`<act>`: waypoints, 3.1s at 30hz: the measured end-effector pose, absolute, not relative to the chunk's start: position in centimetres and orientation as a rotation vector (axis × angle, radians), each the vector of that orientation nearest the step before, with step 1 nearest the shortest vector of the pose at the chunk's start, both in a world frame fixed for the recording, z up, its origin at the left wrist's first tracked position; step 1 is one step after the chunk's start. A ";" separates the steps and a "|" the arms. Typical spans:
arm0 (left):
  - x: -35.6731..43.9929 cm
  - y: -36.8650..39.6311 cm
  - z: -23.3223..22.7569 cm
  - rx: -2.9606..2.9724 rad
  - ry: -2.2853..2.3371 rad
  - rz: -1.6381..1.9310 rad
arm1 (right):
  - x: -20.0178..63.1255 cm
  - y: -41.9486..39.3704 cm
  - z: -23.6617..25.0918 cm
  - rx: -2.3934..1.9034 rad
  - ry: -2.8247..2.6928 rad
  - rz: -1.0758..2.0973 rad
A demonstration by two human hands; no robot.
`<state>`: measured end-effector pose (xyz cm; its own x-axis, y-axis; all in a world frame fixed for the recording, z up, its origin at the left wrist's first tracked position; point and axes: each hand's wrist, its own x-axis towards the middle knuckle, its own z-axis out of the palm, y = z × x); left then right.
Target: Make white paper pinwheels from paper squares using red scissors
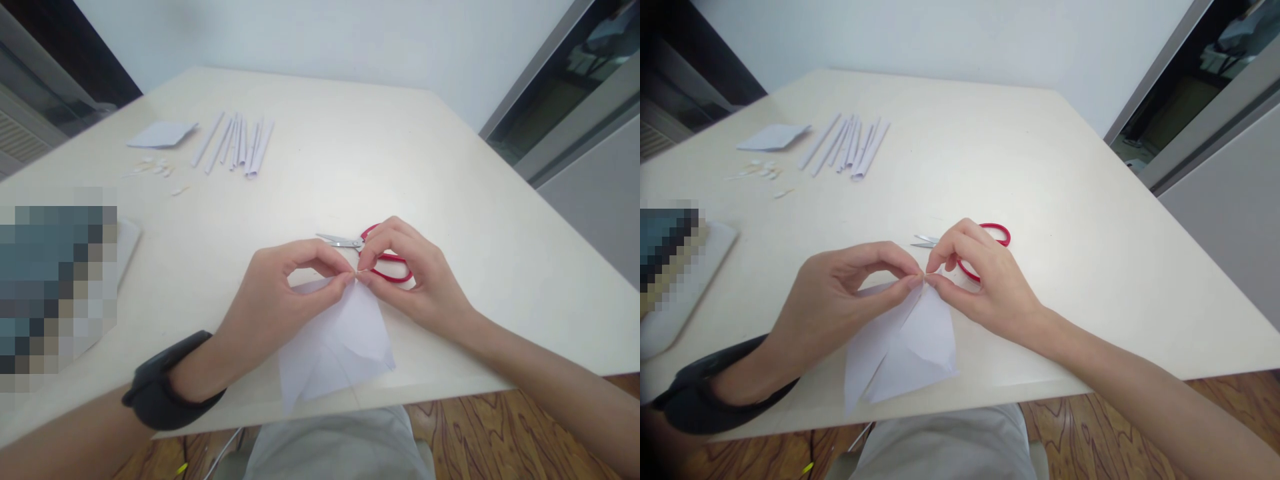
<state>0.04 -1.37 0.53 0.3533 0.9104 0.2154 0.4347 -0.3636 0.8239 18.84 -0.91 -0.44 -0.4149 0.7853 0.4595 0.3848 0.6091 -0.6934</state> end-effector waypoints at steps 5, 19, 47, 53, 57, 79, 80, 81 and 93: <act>0.1 -1.3 0.6 1.885 1.119 0.930 | 19.0 -0.9 -0.5 -0.897 -2.011 0.647; -0.2 -1.1 0.6 2.009 1.111 0.901 | 19.0 -1.0 -0.4 -0.925 -2.017 0.646; -0.3 -0.1 0.6 1.668 1.134 1.005 | 21.6 1.5 -1.2 -1.544 -2.234 0.420; -0.3 -0.2 0.5 1.551 1.070 1.052 | 20.4 0.4 -0.3 -1.291 -1.937 1.024; -0.2 -0.2 0.4 1.500 1.059 1.075 | 19.4 -0.5 -0.1 -1.222 -1.909 1.089; -0.3 0.0 -0.2 1.295 0.944 0.994 | 18.5 -1.5 -0.5 -1.298 -2.040 0.755; -0.3 0.0 -0.1 1.292 0.948 0.985 | 18.5 -1.4 -0.5 -1.296 -2.037 0.756; -0.3 0.0 -0.1 1.290 0.951 0.974 | 18.5 -1.4 -0.6 -1.295 -2.034 0.760; -0.5 0.0 -0.3 1.301 0.977 0.916 | 18.4 -1.6 -0.6 -1.329 -2.014 0.775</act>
<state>-0.48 0.03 -0.29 0.3355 0.9402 -0.0584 0.0019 0.0614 0.9981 18.42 -1.57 -0.62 -0.3202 0.9334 0.1617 0.5844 0.3290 -0.7418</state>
